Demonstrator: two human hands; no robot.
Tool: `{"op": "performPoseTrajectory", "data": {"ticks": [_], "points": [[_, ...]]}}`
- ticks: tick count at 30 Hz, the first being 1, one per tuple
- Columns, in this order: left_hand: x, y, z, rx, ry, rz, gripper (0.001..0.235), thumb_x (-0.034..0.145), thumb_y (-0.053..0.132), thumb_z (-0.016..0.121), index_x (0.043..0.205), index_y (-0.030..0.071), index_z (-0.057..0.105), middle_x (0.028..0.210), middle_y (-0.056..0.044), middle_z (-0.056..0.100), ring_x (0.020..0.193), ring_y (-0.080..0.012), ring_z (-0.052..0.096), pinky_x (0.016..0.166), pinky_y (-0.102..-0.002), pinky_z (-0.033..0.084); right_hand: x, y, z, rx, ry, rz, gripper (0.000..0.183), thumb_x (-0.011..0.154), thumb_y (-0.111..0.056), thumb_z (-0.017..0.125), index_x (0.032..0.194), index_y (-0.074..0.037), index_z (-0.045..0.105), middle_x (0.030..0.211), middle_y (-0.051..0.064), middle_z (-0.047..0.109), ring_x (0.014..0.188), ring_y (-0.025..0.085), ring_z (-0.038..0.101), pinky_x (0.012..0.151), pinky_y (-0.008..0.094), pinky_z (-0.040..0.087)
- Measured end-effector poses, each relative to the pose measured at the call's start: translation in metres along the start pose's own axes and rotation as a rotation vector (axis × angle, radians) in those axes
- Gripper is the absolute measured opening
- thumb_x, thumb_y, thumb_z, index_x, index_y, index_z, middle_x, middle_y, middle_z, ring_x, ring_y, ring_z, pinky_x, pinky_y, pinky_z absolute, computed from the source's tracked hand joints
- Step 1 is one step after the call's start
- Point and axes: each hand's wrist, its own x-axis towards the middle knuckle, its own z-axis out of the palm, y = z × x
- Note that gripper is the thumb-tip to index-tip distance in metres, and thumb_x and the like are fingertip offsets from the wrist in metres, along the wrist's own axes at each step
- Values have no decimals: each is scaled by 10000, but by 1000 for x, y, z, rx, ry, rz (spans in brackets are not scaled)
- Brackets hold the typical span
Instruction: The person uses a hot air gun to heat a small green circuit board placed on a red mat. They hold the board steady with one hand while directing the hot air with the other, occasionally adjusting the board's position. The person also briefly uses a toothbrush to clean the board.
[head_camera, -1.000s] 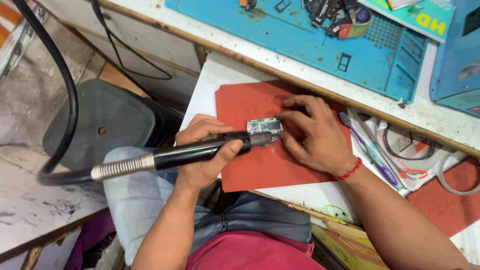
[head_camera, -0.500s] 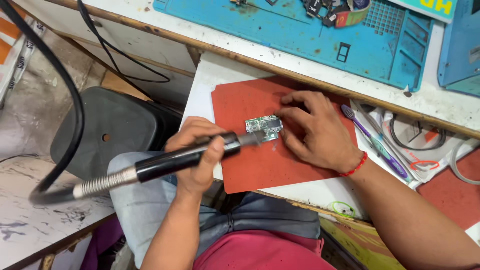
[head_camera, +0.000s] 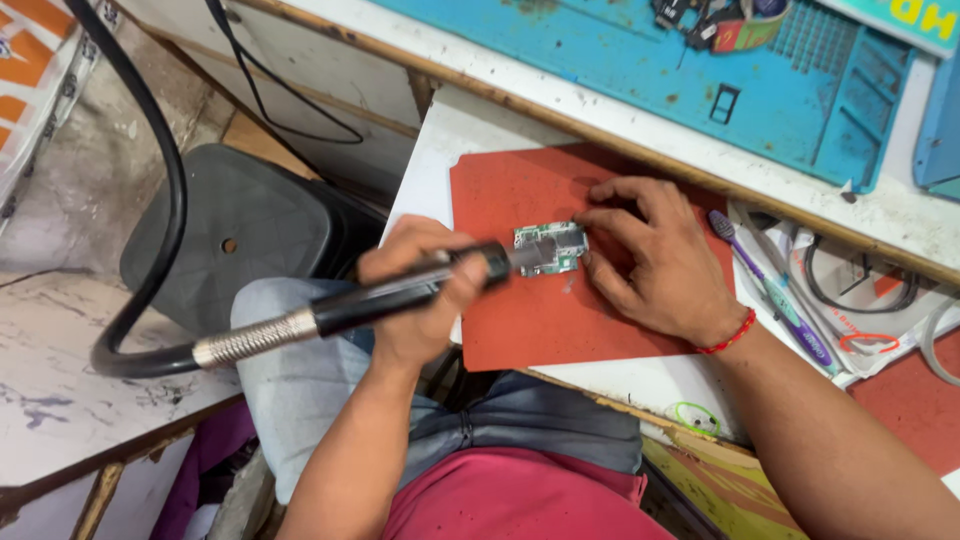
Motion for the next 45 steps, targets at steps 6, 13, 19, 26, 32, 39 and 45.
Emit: {"op": "performPoseTrajectory", "data": {"ticks": [6,13,19,26,32,39,45], "points": [[0,-1,1,4,27,57,290,941,287,793,1001,14,718,987,-75,689,866,-159,651,792,-279,531,-2,1,0,-10,-5,-7,341,829,-136,745,1161,-69,704,1314,141,585,1208,354,550,1047,469,453],[-8,-1,0,-8,-116,46,295,863,279,827,940,14,724,938,-65,689,811,-146,644,763,-273,526,-3,1,2,-33,-6,-26,372,821,-129,742,1185,-56,703,1326,139,587,1218,351,558,1041,468,460],[3,2,-2,-38,-149,132,251,935,243,805,970,11,714,911,-40,725,887,-136,680,844,-256,546,-3,0,1,-19,7,15,352,826,-143,755,1161,-50,702,1313,156,581,1201,360,554,1023,461,465],[1,-2,0,14,-82,84,275,904,250,823,980,4,724,960,-70,715,890,-177,681,839,-286,556,-3,3,2,-21,6,5,340,838,-134,759,1164,-52,702,1318,145,584,1228,350,559,1040,460,465],[4,2,0,9,-28,60,275,903,264,817,959,11,723,952,-88,698,838,-164,669,798,-289,545,-1,0,3,-14,46,50,356,819,-126,757,1158,-33,698,1314,162,582,1221,358,558,1030,456,475],[3,4,0,15,-105,115,277,927,280,821,951,18,734,915,-75,725,883,-171,680,829,-286,554,-4,1,4,-16,35,78,370,824,-111,751,1182,-34,702,1328,164,571,1227,355,552,1040,443,480],[5,2,3,-24,-78,58,324,887,310,839,968,18,726,925,-59,701,832,-149,663,750,-270,534,-1,0,2,-41,-1,34,407,811,-112,739,1212,-49,709,1331,160,568,1227,353,547,1035,460,473]]}}
